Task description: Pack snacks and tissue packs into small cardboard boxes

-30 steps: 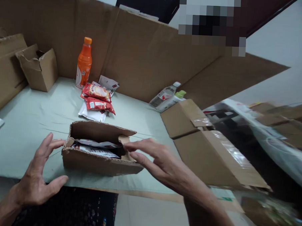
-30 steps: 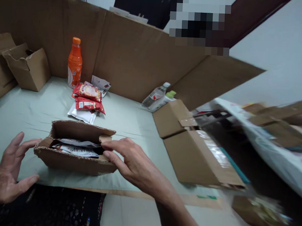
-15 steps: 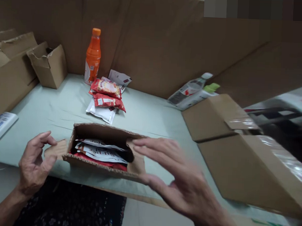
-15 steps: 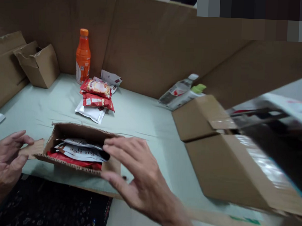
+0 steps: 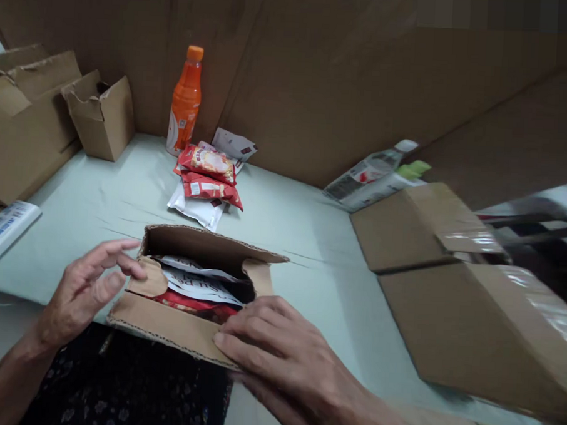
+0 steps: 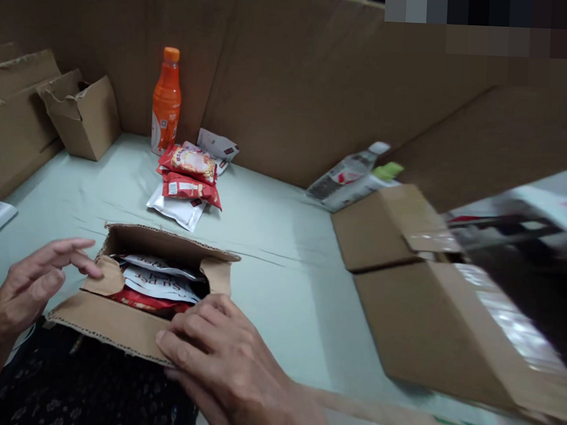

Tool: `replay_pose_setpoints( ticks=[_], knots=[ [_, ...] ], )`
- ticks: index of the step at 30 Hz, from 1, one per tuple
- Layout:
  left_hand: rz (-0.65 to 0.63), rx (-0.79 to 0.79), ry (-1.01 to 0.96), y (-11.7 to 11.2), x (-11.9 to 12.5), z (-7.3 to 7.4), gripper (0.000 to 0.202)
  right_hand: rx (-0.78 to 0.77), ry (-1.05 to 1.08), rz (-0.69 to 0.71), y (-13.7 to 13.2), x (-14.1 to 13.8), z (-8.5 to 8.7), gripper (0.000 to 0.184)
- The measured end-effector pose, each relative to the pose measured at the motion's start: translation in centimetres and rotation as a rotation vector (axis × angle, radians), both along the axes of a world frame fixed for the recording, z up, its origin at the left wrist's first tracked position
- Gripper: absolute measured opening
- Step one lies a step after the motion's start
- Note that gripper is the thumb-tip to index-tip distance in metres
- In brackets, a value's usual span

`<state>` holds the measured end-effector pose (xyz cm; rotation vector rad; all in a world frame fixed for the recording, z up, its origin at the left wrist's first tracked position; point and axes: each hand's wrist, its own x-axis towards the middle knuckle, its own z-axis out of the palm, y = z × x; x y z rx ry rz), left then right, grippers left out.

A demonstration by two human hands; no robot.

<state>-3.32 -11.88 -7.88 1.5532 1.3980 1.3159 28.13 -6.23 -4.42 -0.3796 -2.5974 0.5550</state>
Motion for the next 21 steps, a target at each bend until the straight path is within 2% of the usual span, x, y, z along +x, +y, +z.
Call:
replay_pose_setpoints(
  ticks=[1, 2, 4, 5, 7, 9, 11, 13, 15, 18, 21],
  knots=[
    [-0.051, 0.041, 0.111, -0.1, 0.0, 0.2, 0.045, 0.008, 0.003, -0.014, 0.1, 0.2, 0.2, 0.023],
    [-0.084, 0.085, 0.204, -0.2, 0.0, 0.3, 0.049, 0.025, 0.012, -0.047, 0.5, 0.5, 0.3, 0.038],
    [-0.111, 0.184, 0.334, -0.4, -0.1, 0.4, 0.062, 0.075, 0.043, -0.178, 1.6, 1.1, 0.2, 0.065],
    [-0.122, 0.221, 0.396, -0.4, -0.2, 0.4, 0.066, 0.099, 0.058, -0.258, 2.3, 1.5, 0.1, 0.071],
    [-0.1, 0.288, 0.531, -0.4, -0.2, 0.4, 0.06, 0.093, 0.055, -0.336, 3.7, 2.0, -0.6, 0.071],
    [0.008, 0.355, 0.643, -0.3, 0.2, 0.4, 0.056, 0.019, 0.03, -0.254, 4.6, 2.3, -1.3, 0.067],
    [0.171, 0.411, 0.688, 0.1, 0.9, 0.3, 0.061, -0.066, 0.018, -0.129, 4.7, 2.4, -1.9, 0.067],
    [0.248, 0.43, 0.701, 0.6, 1.5, 0.3, 0.063, -0.097, 0.024, -0.093, 4.2, 2.5, -2.2, 0.072],
    [0.198, 0.404, 0.703, 1.3, 2.0, 0.2, 0.055, -0.076, 0.02, -0.138, 3.6, 2.5, -2.5, 0.066],
    [0.041, 0.369, 0.683, 2.5, 2.3, 0.0, 0.033, 0.04, -0.017, -0.241, 3.3, 2.0, -3.0, 0.054],
    [0.003, 0.387, 0.671, 3.6, 2.4, -0.6, 0.021, 0.182, -0.065, -0.299, 3.5, 1.2, -3.4, 0.05]
  ],
)
